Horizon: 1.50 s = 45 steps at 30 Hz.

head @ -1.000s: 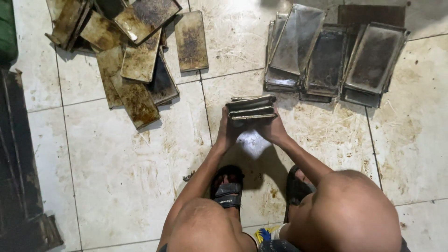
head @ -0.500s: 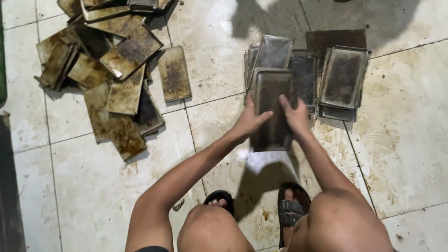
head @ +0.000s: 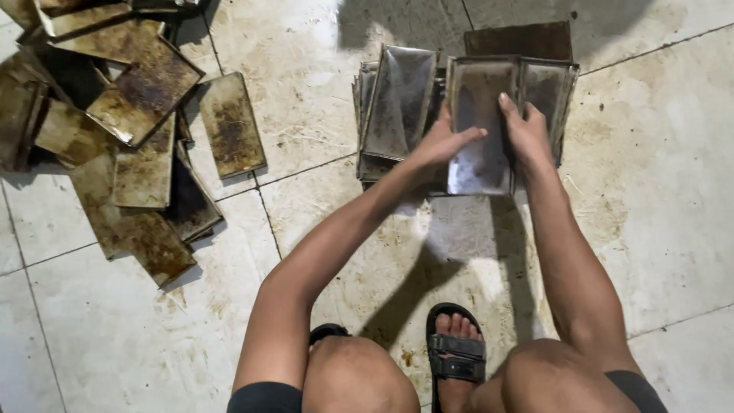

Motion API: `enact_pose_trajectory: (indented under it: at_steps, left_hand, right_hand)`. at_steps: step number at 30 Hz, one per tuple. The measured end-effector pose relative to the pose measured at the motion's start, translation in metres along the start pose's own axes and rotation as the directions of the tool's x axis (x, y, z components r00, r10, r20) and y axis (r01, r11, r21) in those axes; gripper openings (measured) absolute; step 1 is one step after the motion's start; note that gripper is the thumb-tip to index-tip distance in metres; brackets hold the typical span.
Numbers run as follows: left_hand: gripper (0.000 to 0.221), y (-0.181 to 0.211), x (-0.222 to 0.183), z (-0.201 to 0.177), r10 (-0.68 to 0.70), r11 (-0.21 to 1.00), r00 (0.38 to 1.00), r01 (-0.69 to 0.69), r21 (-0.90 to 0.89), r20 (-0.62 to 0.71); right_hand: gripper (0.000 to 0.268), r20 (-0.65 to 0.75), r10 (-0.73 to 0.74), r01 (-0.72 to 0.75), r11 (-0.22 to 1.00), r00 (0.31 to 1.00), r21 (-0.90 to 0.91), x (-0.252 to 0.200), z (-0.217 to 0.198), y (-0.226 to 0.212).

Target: Stacking metal baking trays on the floor

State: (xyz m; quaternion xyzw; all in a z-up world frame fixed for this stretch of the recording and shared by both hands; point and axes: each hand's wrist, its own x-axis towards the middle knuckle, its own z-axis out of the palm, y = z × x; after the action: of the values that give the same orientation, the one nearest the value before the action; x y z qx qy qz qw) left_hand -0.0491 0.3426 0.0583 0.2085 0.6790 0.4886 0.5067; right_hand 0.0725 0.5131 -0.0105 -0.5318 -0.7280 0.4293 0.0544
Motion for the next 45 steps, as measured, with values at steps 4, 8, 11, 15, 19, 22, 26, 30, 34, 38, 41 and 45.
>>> enact_pose_trajectory:
  at_steps: [4,8,11,15,19,22,26,30,34,38,41,45]
  left_hand:
    - [0.124,-0.041,0.043,-0.013,-0.057,0.998,0.997,0.055,-0.037,-0.046]
    - [0.118,-0.037,0.036,-0.01,-0.088,0.996,0.993,0.091,0.026,-0.083]
    - [0.109,-0.025,0.01,-0.005,-0.067,0.998,0.991,0.069,0.011,-0.116]
    - [0.106,-0.059,0.015,-0.01,-0.008,1.0,0.987,0.007,-0.007,-0.162]
    - [0.097,-0.029,-0.058,-0.034,0.051,0.998,0.979,-0.057,-0.021,-0.195]
    - [0.08,-0.059,-0.097,-0.068,0.253,0.935,0.958,-0.279,-0.22,-0.137]
    - [0.048,-0.096,-0.173,-0.117,0.168,0.901,0.947,-0.26,-0.348,-0.272]
    - [0.04,-0.18,-0.215,-0.192,-0.09,0.854,0.812,-0.235,-0.464,-0.577]
    - [0.031,-0.266,-0.25,-0.264,-0.126,0.894,0.599,-0.278,-0.353,-0.791]
    - [0.054,-0.282,-0.319,-0.308,0.009,1.0,0.421,0.016,0.017,-0.907]
    - [0.081,-0.291,-0.352,-0.325,-0.082,0.961,0.436,0.272,0.044,-0.896]
    - [0.102,-0.278,-0.375,-0.338,-0.163,0.898,0.507,0.432,0.086,-0.846]
  right_hand:
    - [0.071,-0.07,-0.138,0.147,0.978,0.988,0.147,-0.015,0.009,-0.022]
    - [0.076,-0.086,-0.092,0.09,0.996,0.992,-0.027,0.001,0.026,-0.007]
    - [0.076,-0.047,-0.164,0.16,0.984,0.985,-0.078,-0.02,0.025,-0.021]
    - [0.074,-0.061,-0.303,0.297,0.951,0.951,-0.091,-0.053,0.02,-0.045]
    - [0.069,-0.101,-0.385,0.37,0.918,0.917,-0.14,-0.084,0.012,-0.055]
    - [0.065,-0.141,-0.554,0.539,0.832,0.82,-0.136,-0.112,0.024,-0.053]
    - [0.057,-0.033,-0.752,0.743,0.656,0.658,-0.131,-0.16,0.068,-0.043]
    - [0.054,0.128,-0.835,0.844,0.524,0.535,-0.114,-0.198,0.119,-0.039]
    - [0.052,0.236,-0.875,0.906,0.416,0.422,-0.076,-0.223,0.168,-0.064]
    - [0.046,0.449,-0.789,0.888,0.46,0.419,-0.021,-0.261,0.209,-0.096]
    - [0.046,0.584,-0.704,0.869,0.496,0.404,-0.003,-0.284,0.228,-0.108]
    - [0.047,0.732,-0.587,0.859,0.511,0.344,0.006,-0.319,0.229,-0.156]
